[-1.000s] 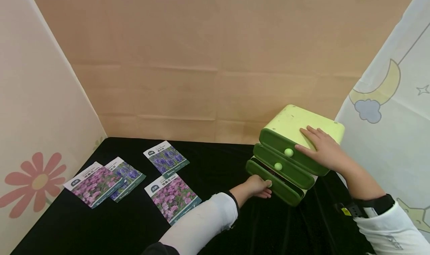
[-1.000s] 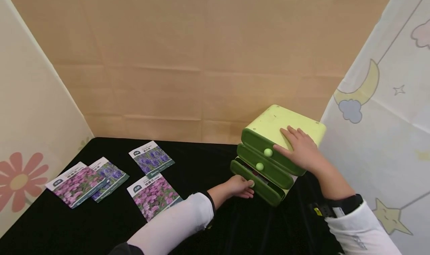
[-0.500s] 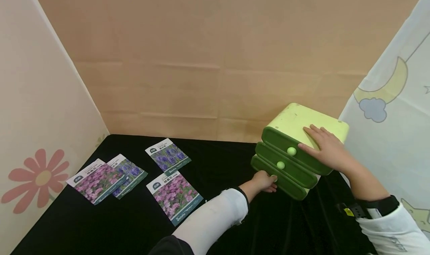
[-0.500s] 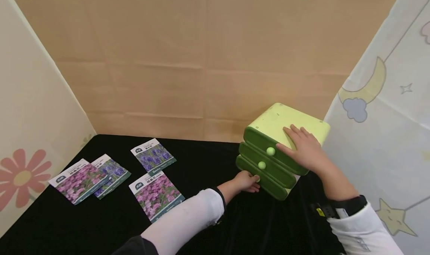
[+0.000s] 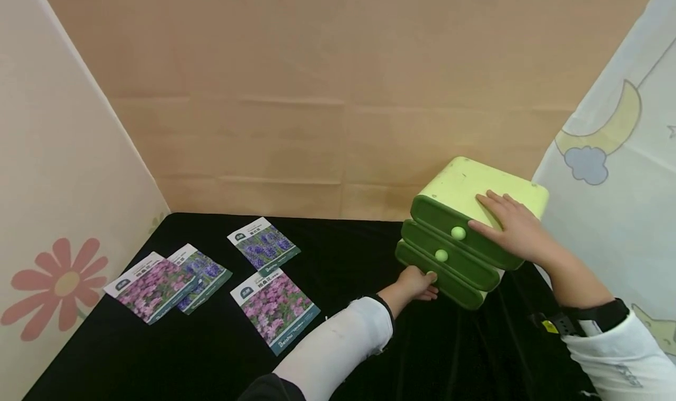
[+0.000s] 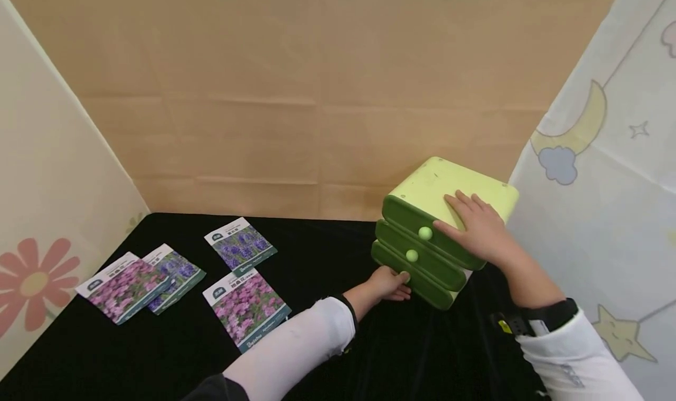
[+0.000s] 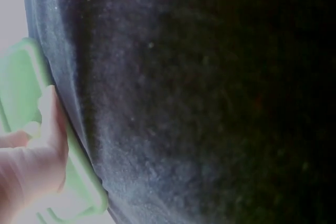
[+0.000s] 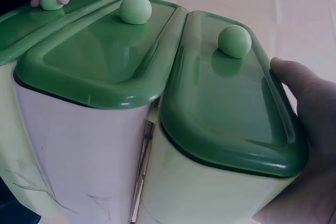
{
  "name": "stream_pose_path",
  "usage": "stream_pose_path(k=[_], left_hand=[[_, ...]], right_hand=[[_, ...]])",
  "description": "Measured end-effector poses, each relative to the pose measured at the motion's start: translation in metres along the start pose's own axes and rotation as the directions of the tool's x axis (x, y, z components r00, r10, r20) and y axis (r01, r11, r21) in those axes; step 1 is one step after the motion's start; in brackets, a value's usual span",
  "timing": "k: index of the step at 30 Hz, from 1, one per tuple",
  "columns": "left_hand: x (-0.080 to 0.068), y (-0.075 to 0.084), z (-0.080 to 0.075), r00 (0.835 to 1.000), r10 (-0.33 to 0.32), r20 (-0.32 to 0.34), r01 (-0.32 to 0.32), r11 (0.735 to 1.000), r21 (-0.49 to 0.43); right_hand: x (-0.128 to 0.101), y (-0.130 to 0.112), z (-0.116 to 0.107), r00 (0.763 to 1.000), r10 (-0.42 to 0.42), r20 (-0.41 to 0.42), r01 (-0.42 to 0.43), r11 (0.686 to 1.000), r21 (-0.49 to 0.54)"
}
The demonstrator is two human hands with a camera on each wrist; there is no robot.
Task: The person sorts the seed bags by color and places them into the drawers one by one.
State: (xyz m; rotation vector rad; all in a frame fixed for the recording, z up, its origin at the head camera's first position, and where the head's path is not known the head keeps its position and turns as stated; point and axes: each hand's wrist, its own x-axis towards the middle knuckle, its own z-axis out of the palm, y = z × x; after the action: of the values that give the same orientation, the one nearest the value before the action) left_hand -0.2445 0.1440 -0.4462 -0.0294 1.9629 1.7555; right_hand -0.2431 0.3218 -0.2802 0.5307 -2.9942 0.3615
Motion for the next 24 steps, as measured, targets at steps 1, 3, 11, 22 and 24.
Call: stream_pose_path(k=[1,3,11,22,24], left_hand=[[0.0,0.001,-0.001,1.0,-0.005,0.009,0.005,1.0,0.004],[0.0,0.002,-0.004,0.999,-0.023,0.042,0.023,1.0,0.001],[0.002,0.012,-0.029,0.966,-0.121,0.229,0.128,0.992,-0.017],[-0.008,0.048,-0.038,0.937,-0.053,0.344,0.051,0.999,0.014],[-0.009,0.051,-0.032,0.938,-0.021,0.345,0.028,0.999,-0.016]], right_hand=[[0.0,0.0,-0.001,1.0,0.002,0.002,-0.002,1.0,0.002],[0.0,-0.001,-0.003,1.0,0.005,0.008,-0.005,1.0,0.008],[-0.001,-0.002,-0.004,1.0,0.015,0.019,-0.015,1.0,0.008],[-0.001,-0.001,-0.002,1.0,0.017,0.008,-0.017,1.0,-0.002],[-0.001,-0.001,-0.001,1.0,0.02,0.012,-0.02,1.0,0.0]])
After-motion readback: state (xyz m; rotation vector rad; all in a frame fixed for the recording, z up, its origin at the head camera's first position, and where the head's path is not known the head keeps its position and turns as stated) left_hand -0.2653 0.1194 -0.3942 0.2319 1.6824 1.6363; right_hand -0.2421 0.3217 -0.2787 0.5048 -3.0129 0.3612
